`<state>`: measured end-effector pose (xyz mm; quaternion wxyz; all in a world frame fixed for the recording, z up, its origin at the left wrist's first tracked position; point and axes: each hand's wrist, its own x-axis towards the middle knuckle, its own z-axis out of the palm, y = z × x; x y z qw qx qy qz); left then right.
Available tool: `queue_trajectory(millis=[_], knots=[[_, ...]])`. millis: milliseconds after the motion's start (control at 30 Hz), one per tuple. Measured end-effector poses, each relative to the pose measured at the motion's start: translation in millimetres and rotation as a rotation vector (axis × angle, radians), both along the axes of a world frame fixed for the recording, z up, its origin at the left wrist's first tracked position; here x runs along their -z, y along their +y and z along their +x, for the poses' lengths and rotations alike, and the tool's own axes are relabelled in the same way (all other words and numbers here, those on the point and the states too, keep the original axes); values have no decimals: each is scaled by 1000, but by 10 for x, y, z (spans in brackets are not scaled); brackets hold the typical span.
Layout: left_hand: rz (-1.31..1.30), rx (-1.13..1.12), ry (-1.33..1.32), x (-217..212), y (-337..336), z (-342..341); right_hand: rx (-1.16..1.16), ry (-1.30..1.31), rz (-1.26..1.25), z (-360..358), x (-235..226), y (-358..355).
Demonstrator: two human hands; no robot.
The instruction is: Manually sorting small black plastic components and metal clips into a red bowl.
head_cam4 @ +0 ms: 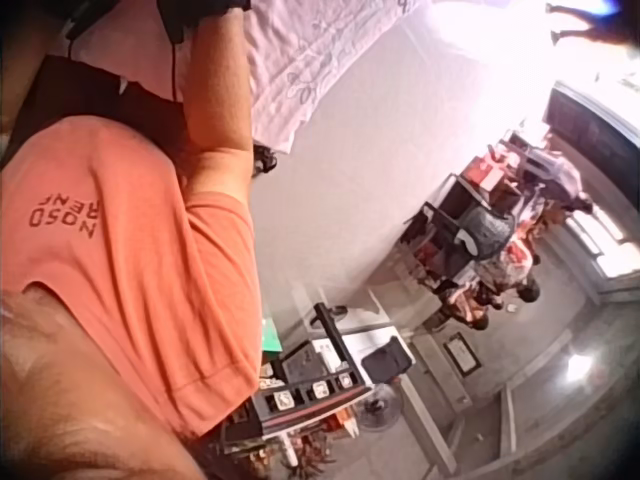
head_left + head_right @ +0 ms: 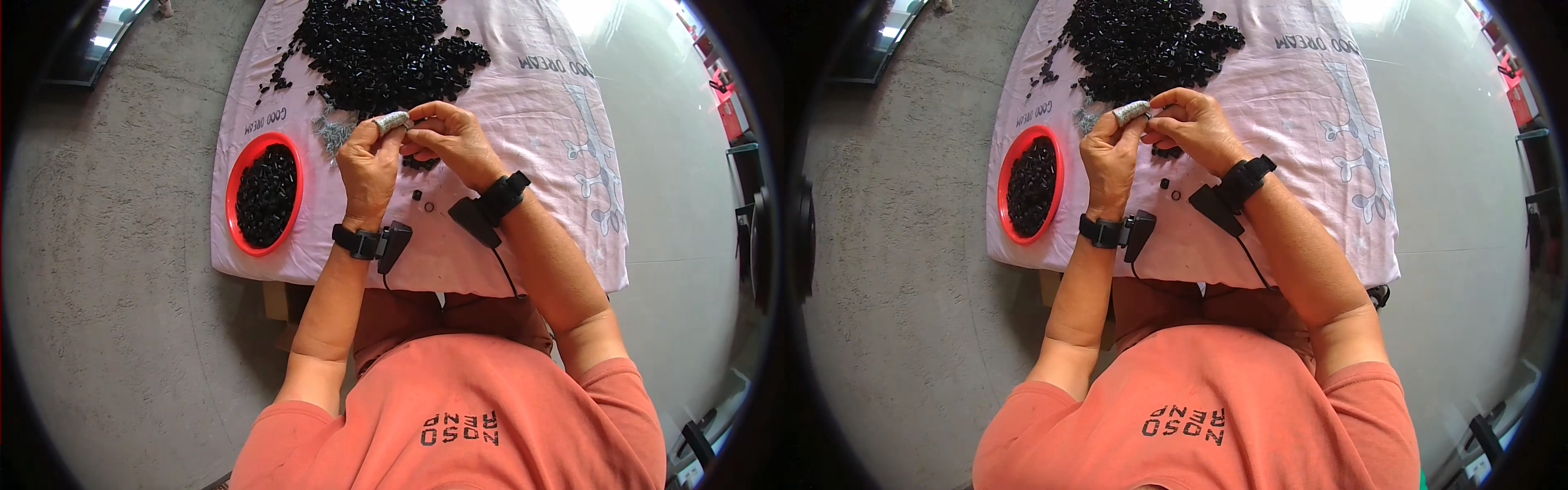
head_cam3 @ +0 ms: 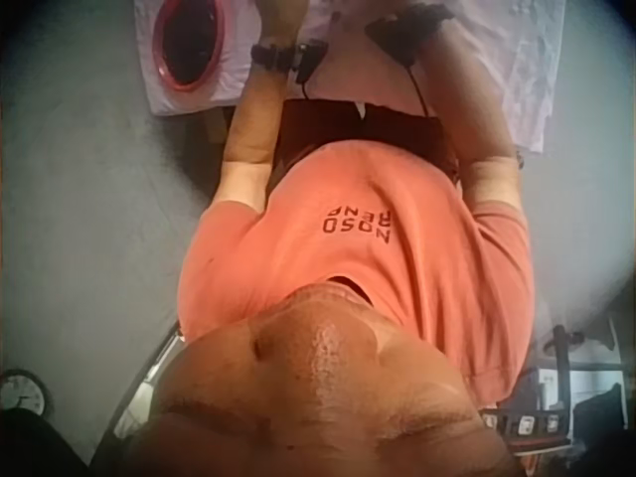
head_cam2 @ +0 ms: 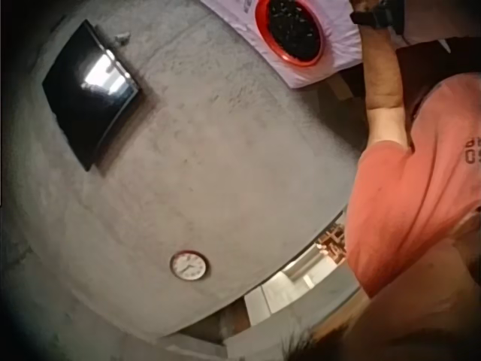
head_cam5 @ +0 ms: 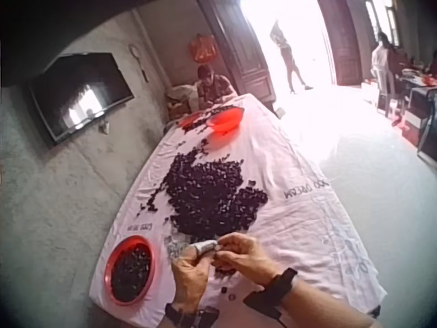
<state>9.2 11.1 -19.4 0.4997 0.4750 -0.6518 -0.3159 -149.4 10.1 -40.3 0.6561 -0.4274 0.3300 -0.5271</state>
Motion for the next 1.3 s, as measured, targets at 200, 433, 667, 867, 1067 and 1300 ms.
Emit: queue_trajectory(millis=[200,433,667,867,1067,1300], knots=[[-228,20,-274,-147,77,-23,27,-62,45,10,60,-10],[-297,36,-420,-228,86,-22,-8,-48,108,-23,-5,-5],[-266,79,-360,-258,17,-40,-65,-108,89,-79,38,-15],[-283,95,-436,-255,1,-50,-43,-72,70,-89,62,-45],[-302,104,-491,-223,-7,-27,-7,-72,61,-55,36,-23],[-278,120,-565,-259,-1,-14,-4,-82,36,-70,106,-62]])
